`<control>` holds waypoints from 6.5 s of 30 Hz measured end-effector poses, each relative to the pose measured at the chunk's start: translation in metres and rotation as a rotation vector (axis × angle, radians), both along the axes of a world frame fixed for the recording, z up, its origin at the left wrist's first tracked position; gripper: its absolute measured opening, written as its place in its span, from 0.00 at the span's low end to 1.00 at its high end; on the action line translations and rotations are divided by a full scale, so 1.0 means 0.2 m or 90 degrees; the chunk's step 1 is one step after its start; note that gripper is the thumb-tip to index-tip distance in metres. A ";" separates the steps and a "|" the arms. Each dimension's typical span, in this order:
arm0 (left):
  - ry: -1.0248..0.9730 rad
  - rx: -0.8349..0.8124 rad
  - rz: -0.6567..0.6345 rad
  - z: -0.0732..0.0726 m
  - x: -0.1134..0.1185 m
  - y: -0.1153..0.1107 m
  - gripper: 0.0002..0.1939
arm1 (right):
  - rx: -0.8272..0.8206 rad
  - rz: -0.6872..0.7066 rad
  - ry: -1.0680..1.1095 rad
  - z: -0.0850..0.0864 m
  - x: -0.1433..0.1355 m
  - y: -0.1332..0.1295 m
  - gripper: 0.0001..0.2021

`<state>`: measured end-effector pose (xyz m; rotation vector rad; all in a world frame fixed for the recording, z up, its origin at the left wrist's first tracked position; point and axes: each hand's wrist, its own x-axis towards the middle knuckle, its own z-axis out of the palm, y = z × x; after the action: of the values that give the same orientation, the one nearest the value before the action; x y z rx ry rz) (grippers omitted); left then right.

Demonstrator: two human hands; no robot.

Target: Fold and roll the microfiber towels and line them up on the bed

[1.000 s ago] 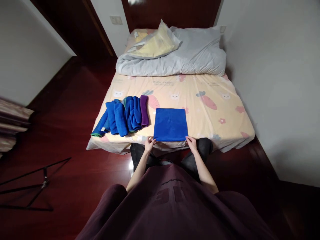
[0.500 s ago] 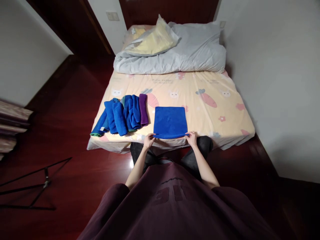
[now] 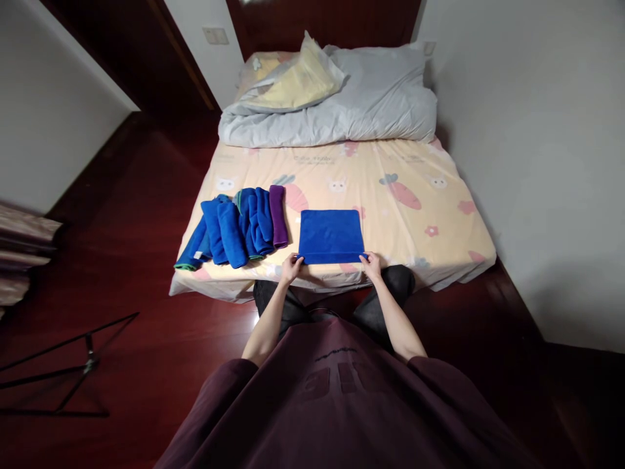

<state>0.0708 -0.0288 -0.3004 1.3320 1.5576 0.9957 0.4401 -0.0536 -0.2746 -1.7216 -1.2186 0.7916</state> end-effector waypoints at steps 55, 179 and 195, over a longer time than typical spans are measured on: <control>0.186 -0.012 0.157 0.01 0.07 -0.08 0.23 | -0.151 -0.080 -0.229 -0.04 -0.06 0.01 0.14; 0.461 -0.061 0.019 0.11 0.10 -0.09 0.21 | -0.114 0.064 -0.266 0.05 0.04 0.04 0.16; 0.437 0.017 0.017 0.15 0.11 -0.13 0.18 | -0.117 0.034 -0.296 0.09 0.01 -0.03 0.19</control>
<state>0.0925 -0.0550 -0.2709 1.7907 2.0627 0.5917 0.4424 -0.0592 -0.2556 -2.1074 -1.5425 0.5610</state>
